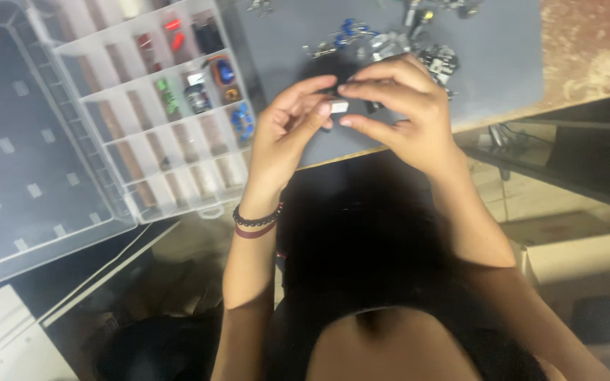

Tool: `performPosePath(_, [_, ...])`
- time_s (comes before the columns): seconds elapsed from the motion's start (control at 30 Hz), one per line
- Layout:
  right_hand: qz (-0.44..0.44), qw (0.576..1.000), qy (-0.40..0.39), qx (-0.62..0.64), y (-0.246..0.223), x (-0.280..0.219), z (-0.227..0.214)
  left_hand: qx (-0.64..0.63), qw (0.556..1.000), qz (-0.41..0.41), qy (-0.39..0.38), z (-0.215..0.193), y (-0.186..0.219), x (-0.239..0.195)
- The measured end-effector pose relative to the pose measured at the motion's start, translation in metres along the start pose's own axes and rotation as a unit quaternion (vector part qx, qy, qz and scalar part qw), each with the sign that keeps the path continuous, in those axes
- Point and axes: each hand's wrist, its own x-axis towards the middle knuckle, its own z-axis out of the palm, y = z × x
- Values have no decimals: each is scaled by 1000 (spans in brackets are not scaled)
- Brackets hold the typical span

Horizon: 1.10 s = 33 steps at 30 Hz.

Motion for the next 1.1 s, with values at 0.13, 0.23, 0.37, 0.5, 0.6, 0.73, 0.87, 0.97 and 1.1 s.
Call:
performPosePath(0.13, [-40, 999, -8, 19, -14, 18, 17, -32, 999, 7, -3, -11, 13, -11])
performPosePath(0.23, [-32, 999, -16, 32, -25, 26, 25, -50, 999, 10, 13, -20, 18, -17])
performPosePath(0.37, [-35, 999, -12, 26, -29, 30, 35, -53, 998, 19, 15, -28, 20, -22])
performPosePath(0.5, [-36, 999, -1, 14, -33, 34, 42, -60, 998, 22, 28, -31, 23, -24])
performPosePath(0.6, [-24, 1000, 0, 6, -36, 36, 46, -44, 998, 22, 45, -32, 23, -23])
performPosePath(0.73, [-54, 997, -7, -62, -37, 36, 50, -28, 996, 30, 83, -32, 5, -19])
performPosePath(0.87, [-75, 995, 18, -60, -38, 40, 55, -37, 995, 69, 69, -31, -4, -15])
performPosePath(0.97, [-63, 997, 37, -30, -38, 40, 56, -65, 991, 97, 58, -35, -17, -11])
performPosePath(1.1, [-57, 997, 51, -20, -34, 37, 59, -82, 991, 87, 52, -34, -9, -13])
